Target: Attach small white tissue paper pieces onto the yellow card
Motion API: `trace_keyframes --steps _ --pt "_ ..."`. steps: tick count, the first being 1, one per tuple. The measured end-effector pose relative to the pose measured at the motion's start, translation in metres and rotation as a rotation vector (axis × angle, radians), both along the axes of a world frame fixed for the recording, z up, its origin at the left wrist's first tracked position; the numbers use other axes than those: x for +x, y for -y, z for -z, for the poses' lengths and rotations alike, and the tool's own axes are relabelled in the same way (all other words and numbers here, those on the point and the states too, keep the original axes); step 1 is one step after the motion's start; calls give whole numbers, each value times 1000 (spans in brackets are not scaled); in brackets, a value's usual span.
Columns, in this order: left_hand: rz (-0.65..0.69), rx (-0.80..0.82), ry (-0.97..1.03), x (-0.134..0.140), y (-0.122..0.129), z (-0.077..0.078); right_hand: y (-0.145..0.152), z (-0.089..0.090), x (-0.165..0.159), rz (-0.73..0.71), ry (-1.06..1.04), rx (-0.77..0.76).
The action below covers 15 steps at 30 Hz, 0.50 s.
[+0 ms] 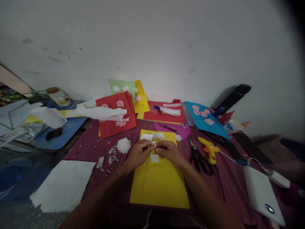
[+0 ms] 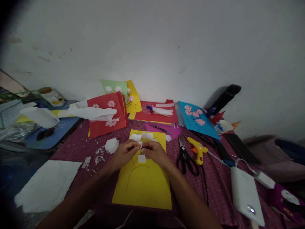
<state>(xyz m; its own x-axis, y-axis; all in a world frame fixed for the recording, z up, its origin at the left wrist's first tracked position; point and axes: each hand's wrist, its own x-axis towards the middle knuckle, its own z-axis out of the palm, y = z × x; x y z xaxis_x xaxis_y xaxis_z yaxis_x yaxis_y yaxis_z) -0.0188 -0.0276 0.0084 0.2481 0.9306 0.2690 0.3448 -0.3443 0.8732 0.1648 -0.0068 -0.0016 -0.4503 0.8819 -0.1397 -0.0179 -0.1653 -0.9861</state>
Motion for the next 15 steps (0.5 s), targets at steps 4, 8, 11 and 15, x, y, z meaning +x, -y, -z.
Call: trace_keyframes --steps 4,8,11,15 --pt "-9 16 -6 0 0 1 0 0 -1 9 13 0" --pt "-10 33 -9 1 0 1 0 0 -2 12 31 9" --pt "-10 42 -22 1 0 0 0 2 -2 14 42 18" --pt "-18 35 -24 1 0 0 0 3 -1 10 69 41"
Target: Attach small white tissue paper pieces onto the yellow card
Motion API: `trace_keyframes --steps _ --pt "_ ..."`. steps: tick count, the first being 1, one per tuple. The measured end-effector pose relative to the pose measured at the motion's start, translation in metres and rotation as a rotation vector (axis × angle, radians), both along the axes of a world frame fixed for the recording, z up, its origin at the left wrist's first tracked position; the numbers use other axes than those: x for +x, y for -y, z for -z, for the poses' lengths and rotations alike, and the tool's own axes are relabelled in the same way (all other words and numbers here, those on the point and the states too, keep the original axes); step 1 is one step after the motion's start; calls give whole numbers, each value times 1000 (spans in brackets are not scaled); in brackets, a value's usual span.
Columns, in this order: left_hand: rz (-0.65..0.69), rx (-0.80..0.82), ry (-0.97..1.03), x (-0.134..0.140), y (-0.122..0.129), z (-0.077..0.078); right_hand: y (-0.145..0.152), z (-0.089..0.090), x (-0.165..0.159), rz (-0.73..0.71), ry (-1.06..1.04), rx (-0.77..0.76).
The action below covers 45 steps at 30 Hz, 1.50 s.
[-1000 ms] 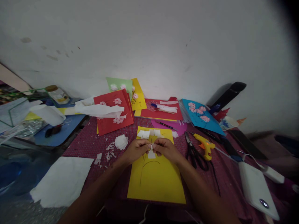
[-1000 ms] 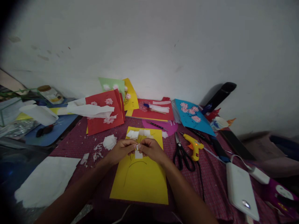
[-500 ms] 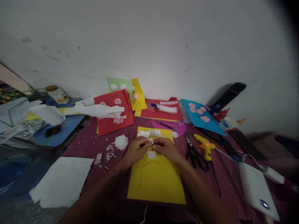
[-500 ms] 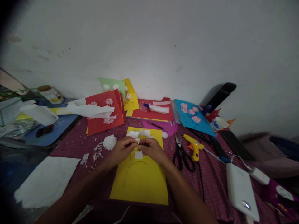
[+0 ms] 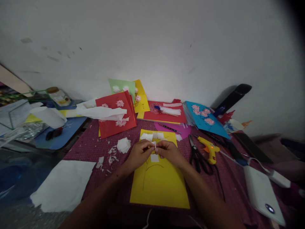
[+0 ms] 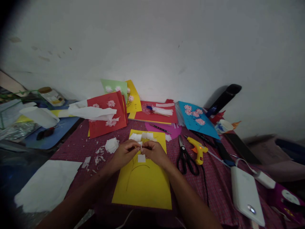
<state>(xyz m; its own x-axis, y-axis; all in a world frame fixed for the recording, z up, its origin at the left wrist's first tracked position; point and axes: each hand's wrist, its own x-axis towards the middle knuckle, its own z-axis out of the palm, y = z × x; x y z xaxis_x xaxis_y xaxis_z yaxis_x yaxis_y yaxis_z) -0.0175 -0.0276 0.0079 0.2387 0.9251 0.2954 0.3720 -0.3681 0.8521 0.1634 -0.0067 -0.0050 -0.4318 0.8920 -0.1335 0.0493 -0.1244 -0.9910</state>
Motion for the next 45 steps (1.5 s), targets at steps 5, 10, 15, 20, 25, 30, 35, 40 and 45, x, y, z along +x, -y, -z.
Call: trace_keyframes --steps 5,10,15,20,25,30,35,40,45 --pt "5 5 -10 0 0 1 0 -1 0 3 12 4" --pt "6 1 -19 0 0 0 1 -2 -1 14 23 17" --pt "5 21 -27 0 0 0 1 -4 0 9 26 18" --pt "-5 68 -56 1 1 -2 2 -5 2 -29 -13 36" --pt "-5 90 -61 2 3 -3 2 -4 2 -27 -10 33" --pt "-10 70 -24 2 3 -3 1 -4 2 -13 3 22" --pt "-57 -58 76 0 1 4 1 -6 1 2 7 3" --pt "-70 -310 301 0 -2 13 -1 -2 1 29 17 -15" --pt "28 -446 529 1 -4 12 -2 2 1 47 16 9"
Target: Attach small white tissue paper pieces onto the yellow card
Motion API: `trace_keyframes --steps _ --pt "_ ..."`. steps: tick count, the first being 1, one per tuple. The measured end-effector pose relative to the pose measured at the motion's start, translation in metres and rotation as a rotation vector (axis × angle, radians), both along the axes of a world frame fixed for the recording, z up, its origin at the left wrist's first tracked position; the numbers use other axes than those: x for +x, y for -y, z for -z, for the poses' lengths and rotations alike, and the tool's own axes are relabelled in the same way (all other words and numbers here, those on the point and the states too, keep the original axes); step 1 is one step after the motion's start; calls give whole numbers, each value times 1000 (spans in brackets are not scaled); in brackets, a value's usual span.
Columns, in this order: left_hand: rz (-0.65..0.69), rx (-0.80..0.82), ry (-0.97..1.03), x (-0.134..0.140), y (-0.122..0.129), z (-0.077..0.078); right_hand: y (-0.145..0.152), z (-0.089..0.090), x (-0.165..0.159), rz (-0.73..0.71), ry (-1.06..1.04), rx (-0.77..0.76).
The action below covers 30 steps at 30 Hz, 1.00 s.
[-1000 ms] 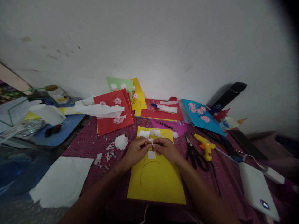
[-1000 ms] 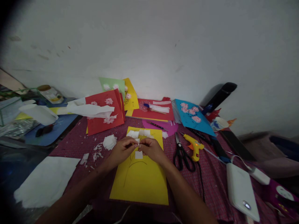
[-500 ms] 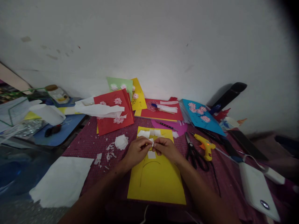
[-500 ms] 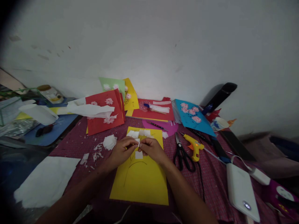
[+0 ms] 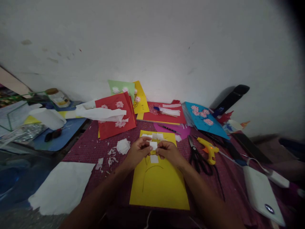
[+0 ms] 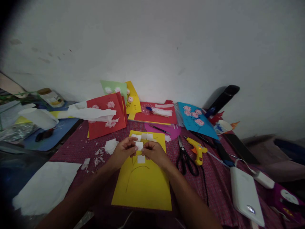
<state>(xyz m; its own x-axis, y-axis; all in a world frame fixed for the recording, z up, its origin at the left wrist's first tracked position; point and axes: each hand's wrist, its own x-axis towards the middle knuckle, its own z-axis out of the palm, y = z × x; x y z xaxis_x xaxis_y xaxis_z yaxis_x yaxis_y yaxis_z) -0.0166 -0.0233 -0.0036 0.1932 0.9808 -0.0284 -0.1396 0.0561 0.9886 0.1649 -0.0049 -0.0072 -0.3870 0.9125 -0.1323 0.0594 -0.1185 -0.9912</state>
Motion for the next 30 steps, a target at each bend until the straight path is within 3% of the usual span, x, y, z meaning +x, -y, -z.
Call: trace_keyframes --steps 4,7,12,24,30 --pt "87 -96 31 1 -1 4 0 0 0 1 -7 17" --pt "76 -137 -46 1 -2 7 1 0 0 -9 3 19" --pt "77 -113 -164 2 -1 1 0 0 1 -31 -12 48" --pt "72 -19 -317 4 0 -4 -5 1 6 105 36 85" --pt "16 27 -321 3 -2 2 -8 -2 8 363 6 232"
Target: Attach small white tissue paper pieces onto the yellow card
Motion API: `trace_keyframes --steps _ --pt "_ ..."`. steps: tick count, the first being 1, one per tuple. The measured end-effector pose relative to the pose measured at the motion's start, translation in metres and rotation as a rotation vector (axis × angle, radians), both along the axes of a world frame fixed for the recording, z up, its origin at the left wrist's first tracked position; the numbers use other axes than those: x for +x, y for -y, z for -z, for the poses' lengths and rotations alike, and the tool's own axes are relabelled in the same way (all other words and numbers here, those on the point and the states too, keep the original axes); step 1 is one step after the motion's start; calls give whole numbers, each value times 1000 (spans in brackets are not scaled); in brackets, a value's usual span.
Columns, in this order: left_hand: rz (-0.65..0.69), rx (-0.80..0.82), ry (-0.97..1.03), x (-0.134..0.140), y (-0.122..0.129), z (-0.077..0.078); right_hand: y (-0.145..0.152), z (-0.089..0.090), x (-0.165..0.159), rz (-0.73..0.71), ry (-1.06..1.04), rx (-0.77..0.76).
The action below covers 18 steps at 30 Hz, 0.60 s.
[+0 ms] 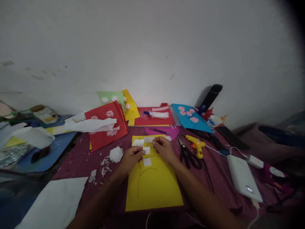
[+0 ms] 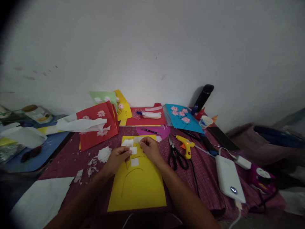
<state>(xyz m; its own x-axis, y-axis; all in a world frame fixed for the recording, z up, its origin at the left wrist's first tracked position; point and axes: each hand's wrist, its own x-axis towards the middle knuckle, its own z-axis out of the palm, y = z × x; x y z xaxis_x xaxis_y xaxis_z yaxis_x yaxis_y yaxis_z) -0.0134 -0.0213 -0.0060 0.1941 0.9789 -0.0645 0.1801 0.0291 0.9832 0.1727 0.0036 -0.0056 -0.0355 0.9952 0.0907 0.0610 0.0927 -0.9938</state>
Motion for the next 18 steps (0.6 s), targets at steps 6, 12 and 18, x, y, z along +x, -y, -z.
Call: trace_keyframes --steps 6,12,18 --pt "-81 -18 50 0 -1 2 18 -16 -2 12 200 322" --pt "-127 -10 39 1 1 0 29 -17 -11 -127 434 418" --pt "-48 19 -11 1 1 2 25 -9 -13 -156 431 359"
